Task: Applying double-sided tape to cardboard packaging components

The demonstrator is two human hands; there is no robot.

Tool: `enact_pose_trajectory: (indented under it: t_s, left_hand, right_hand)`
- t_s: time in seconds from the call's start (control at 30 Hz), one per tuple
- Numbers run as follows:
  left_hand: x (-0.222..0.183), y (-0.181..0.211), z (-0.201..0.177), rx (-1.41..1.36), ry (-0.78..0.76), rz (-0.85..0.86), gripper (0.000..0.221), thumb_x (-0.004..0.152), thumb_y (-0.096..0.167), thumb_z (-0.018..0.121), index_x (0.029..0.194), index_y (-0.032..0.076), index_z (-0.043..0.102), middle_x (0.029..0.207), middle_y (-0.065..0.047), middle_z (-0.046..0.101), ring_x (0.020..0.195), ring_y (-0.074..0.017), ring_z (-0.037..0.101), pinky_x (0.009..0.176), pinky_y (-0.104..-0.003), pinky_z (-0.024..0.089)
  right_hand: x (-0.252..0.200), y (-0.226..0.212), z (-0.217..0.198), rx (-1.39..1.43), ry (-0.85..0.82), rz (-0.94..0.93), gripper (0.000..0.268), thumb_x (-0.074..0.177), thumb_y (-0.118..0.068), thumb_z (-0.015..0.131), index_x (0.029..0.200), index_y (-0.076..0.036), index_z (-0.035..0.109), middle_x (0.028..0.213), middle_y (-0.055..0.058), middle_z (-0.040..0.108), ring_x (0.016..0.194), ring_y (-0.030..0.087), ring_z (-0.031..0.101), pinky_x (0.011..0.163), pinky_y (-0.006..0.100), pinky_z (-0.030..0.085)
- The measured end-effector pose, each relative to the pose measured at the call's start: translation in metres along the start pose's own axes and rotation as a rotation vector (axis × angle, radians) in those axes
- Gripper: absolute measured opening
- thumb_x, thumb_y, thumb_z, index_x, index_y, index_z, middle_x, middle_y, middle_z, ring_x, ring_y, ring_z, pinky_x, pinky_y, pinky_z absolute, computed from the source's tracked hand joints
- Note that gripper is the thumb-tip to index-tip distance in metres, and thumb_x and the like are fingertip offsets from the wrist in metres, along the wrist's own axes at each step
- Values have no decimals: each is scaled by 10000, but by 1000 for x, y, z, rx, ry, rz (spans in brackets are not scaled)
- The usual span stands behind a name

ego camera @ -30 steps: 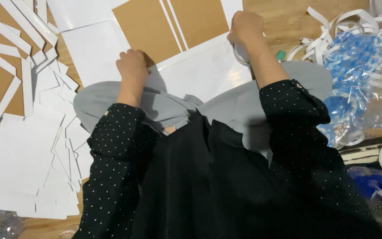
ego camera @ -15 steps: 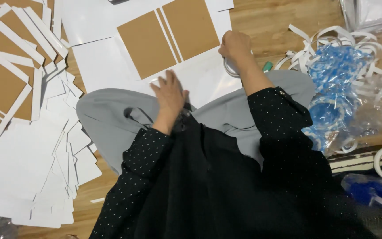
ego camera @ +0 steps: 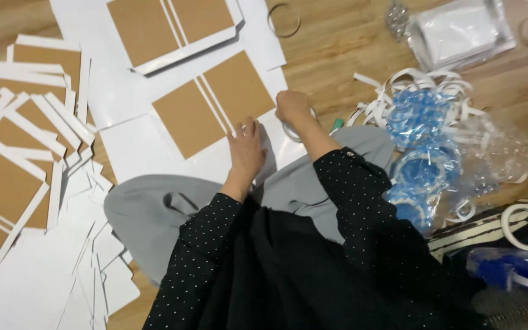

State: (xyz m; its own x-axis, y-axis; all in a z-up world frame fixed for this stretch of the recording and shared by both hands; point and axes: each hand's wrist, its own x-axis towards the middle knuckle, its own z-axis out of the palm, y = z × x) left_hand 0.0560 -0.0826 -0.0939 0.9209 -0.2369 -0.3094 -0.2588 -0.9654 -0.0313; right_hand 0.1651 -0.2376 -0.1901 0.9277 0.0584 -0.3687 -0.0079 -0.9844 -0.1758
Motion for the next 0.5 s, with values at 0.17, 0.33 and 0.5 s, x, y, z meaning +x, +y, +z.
enact_pose_trajectory:
  t_s: [0.17,0.33,0.5]
  left_hand:
    - [43,23,57,48,-22,195,547,823,203,513,1345,165,354,1143,-36,352,1000,-258,402,692,-400,482]
    - [57,26,75,127,-44,180,639,808,399,566,1357,172,329,1169,-49,333,1016,-268,402,691,-403,502]
    - [56,28,58,227,-74,213,651,820,513,519,1343,168,341,1207,-58,316,1029,-277,401,676,-381,513]
  right_hand:
    - [-22,-13,-20,-17,-24,-84,216,707,-150,585,860,-25,673,827,167,663,859,345,643,721,484,508]
    - [-23,-23,-22,-71,-7,-134,242,684,-207,696,847,-28,678,794,137,665,832,328,649,722,456,512]
    - [-17,-24,-17,-150,-22,-175,192,713,-163,693,828,-10,674,769,130,667,800,308,655,719,428,516]
